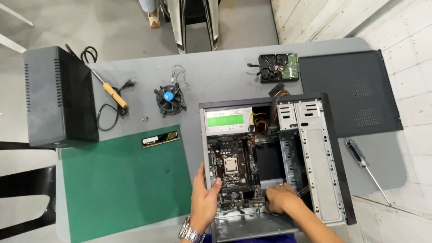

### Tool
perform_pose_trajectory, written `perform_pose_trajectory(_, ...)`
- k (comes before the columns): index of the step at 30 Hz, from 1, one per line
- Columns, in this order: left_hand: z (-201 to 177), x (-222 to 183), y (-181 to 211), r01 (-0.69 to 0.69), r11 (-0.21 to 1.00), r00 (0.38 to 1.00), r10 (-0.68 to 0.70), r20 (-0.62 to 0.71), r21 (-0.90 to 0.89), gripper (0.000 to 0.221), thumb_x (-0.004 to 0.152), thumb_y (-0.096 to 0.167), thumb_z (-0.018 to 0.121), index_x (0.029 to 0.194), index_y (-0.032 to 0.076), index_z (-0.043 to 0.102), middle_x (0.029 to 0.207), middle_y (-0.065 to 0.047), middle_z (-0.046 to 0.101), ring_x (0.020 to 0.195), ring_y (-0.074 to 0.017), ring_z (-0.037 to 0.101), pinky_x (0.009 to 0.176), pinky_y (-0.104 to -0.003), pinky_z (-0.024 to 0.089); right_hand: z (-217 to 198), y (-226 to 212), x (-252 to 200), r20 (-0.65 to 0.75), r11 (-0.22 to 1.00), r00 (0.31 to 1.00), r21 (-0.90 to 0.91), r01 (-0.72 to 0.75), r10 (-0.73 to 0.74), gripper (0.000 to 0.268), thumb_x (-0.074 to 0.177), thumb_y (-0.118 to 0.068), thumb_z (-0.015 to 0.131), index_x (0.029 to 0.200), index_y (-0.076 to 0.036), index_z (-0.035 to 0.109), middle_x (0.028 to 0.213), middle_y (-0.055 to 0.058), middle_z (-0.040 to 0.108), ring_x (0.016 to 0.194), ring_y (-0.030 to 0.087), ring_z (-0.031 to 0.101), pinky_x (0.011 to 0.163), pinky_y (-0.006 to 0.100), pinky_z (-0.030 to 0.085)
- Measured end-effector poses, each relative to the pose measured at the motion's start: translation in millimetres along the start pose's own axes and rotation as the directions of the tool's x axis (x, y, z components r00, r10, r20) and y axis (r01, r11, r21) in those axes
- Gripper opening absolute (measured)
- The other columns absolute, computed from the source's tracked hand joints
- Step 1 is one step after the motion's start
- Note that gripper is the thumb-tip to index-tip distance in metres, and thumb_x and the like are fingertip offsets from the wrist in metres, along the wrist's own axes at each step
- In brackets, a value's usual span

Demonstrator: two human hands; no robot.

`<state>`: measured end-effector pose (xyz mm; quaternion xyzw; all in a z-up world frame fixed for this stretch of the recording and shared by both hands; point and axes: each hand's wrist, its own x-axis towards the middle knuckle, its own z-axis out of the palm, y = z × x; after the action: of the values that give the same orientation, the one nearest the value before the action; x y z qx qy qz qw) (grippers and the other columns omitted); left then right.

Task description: Removing the power supply unit and hard drive from a desktop computer case using a screwdriver.

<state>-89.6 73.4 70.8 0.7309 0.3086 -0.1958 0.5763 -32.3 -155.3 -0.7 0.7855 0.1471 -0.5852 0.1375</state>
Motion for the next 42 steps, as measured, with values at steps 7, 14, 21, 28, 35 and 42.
perform_pose_trajectory(7, 0, -1, -6, 0.012, 0.999, 1.000, -0.012, -0.002, 0.049, 0.086, 0.081, 0.060, 0.046, 0.151, 0.021, 0.016, 0.156, -0.006, 0.025, 0.141, -0.0241, 0.031, 0.112, -0.052, 0.032, -9, 36, -64, -0.456, 0.659, 0.877, 0.615, 0.433, -0.152, 0.010, 0.089, -0.022, 0.060, 0.085, -0.016, 0.067, 0.088, -0.003, 0.069, 0.081, 0.010, 0.064, 0.079, 0.025, 0.049)
perform_pose_trajectory(14, 18, -13, -4, -0.416, 0.637, 0.658, 0.703, -0.269, 0.649, 0.057, 0.087, 0.050, 0.053, 0.131, 0.014, 0.048, 0.136, -0.016, 0.046, 0.124, -0.0326, 0.039, 0.101, -0.049, 0.036, -16, 60, -92, -0.542, 0.050, 0.820, 0.838, 0.543, 0.185, 0.024, 0.093, -0.028, 0.056, 0.082, -0.007, 0.058, 0.084, 0.007, 0.062, 0.084, 0.022, 0.070, 0.090, 0.036, 0.053)
perform_pose_trajectory(21, 140, 22, -15, -0.727, 0.142, 0.686, 0.200, 0.700, 0.672, 0.061, 0.086, 0.039, 0.065, 0.131, 0.002, 0.047, 0.126, -0.020, 0.051, 0.118, -0.0360, 0.045, 0.097, -0.049, 0.041, -2, 59, -107, -0.491, 0.089, 0.833, 0.870, 0.486, 0.254, 0.038, 0.082, -0.006, 0.065, 0.120, -0.004, 0.062, 0.093, 0.009, 0.065, 0.081, 0.018, 0.060, 0.076, 0.031, 0.050)
perform_pose_trajectory(28, 195, 53, -43, -0.832, -0.070, 0.539, 0.132, 0.832, 0.550, 0.029, 0.092, 0.022, 0.047, 0.108, 0.023, 0.071, 0.111, -0.011, 0.069, 0.115, -0.0355, 0.049, 0.094, -0.051, 0.030, 13, 55, -144, -0.574, 0.158, 0.749, 0.816, 0.555, 0.332, 0.023, 0.079, -0.009, 0.072, 0.101, -0.004, 0.076, 0.092, 0.010, 0.079, 0.087, 0.017, 0.074, 0.084, 0.029, 0.055)
perform_pose_trajectory(35, 161, 9, 2, -0.674, 0.521, 0.567, -0.090, 0.819, 0.524, 0.045, 0.079, 0.032, 0.043, 0.118, 0.017, 0.061, 0.133, -0.022, 0.035, 0.118, -0.0425, 0.037, 0.097, -0.060, 0.035, 47, 68, -122, -0.677, 0.818, 0.714, 0.506, 0.274, 0.180, 0.027, 0.067, -0.011, 0.068, 0.084, -0.029, 0.077, 0.085, -0.015, 0.079, 0.081, 0.009, 0.060, 0.085, 0.022, 0.043)
perform_pose_trajectory(42, 115, 26, -29, -0.520, 0.834, 0.276, -0.038, 0.960, 0.183, 0.026, 0.098, 0.042, 0.044, 0.097, 0.019, 0.055, 0.088, -0.004, 0.057, 0.072, -0.0180, 0.046, 0.068, -0.034, 0.039, 40, 21, -65, -0.414, 0.997, 0.910, 0.049, 0.051, -0.027, 0.026, 0.078, -0.003, 0.060, 0.103, -0.010, 0.058, 0.101, 0.011, 0.062, 0.097, 0.035, 0.062, 0.078, 0.048, 0.054)
